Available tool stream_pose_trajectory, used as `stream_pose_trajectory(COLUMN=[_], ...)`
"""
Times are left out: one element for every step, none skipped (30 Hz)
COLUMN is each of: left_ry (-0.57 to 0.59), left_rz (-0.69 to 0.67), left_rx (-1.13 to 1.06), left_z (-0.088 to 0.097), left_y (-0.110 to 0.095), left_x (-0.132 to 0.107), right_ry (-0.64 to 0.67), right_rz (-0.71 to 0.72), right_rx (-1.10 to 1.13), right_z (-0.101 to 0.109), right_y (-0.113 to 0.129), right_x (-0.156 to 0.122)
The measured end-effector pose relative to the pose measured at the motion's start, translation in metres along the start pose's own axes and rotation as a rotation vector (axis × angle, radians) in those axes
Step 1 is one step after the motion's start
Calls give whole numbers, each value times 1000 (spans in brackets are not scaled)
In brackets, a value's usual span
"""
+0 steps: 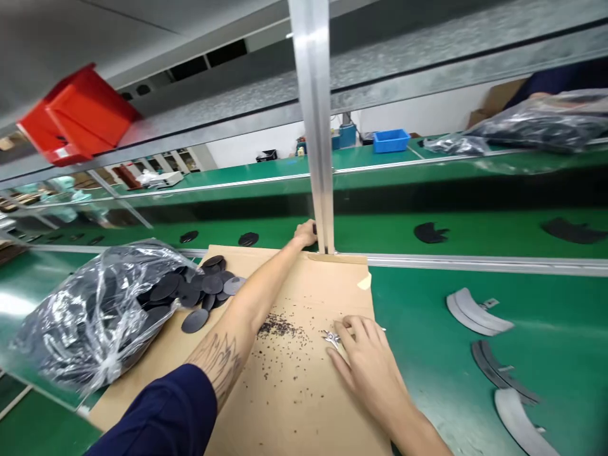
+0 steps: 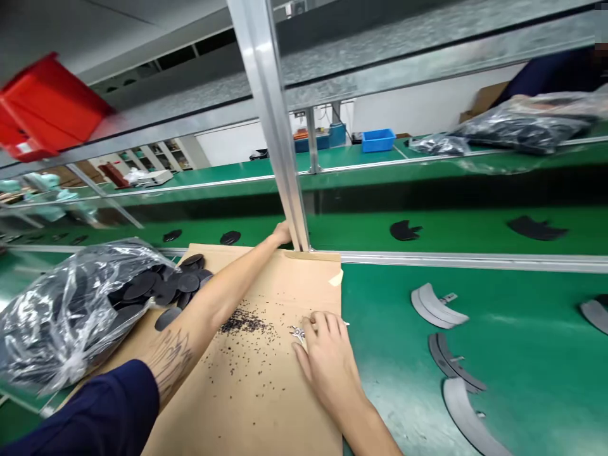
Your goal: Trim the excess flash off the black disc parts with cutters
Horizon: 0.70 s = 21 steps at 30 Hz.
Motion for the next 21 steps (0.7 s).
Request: stream_pose_trajectory(left_ry=[-31,-66,-104,-143,-183,-221,-254,-280,-298,-307,-305,-295,-273,-241,-205,-139,18,141,226,298,343], left_rz=[38,81,116,143,165,181,191,195,193,184,170,151,126,97,68,31,-47,-114,-173,-234,-284], left_rx=[-38,-77,-124,-173,-224,-278,-332,-387,-440,-489,-534,-573,-606,-635,-659,-684,-709,-711,-676,-612,-512], left_z=[-1,2,7,15,26,38,50,62,73,82,87,89,88,83,76,67,56,48,45,46,52], left_y=[0,1,2,4,6,8,10,12,12,13,12,11,10,9,7,6,1,-1,-3,-3,-2], left_x=[-1,-3,-6,-11,-17,-24,-33,-45,-59,-76,-96,-118,-142,-168,-193,-216,-238,-257,-272,-283,-291], right_ry=[-13,-21,-29,-35,-41,-53,-72,-99,-133,-170,-205,-227,-229,-213,-183,-139,-81,-15,56,127,191], right_rz=[11,24,36,44,50,55,61,68,76,83,81,68,38,-11,-73,-141,-201,-246,-273,-292,-311], right_rx=[2,7,14,23,33,42,53,66,83,106,137,183,247,331,438,564,699,832,950,1043,1107], right_z=[-1,-2,-2,-2,-2,0,1,4,6,9,12,14,15,16,15,13,10,7,5,4,3], right_y=[0,0,0,-1,-1,-2,-2,-3,-3,-3,-2,-2,0,2,4,7,12,17,23,29,33], right_x=[1,2,3,4,5,6,8,9,10,11,12,13,13,14,14,14,15,16,17,18,20])
Point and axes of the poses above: each hand's wrist, its own x-axis towards the middle knuckle, its own z-axis out of the back of the hand, y = z × x, the point moved 4 cm from there along x, towards the middle knuckle, and after that the axes turned 1 degree about -z, right-handed, at the moved point
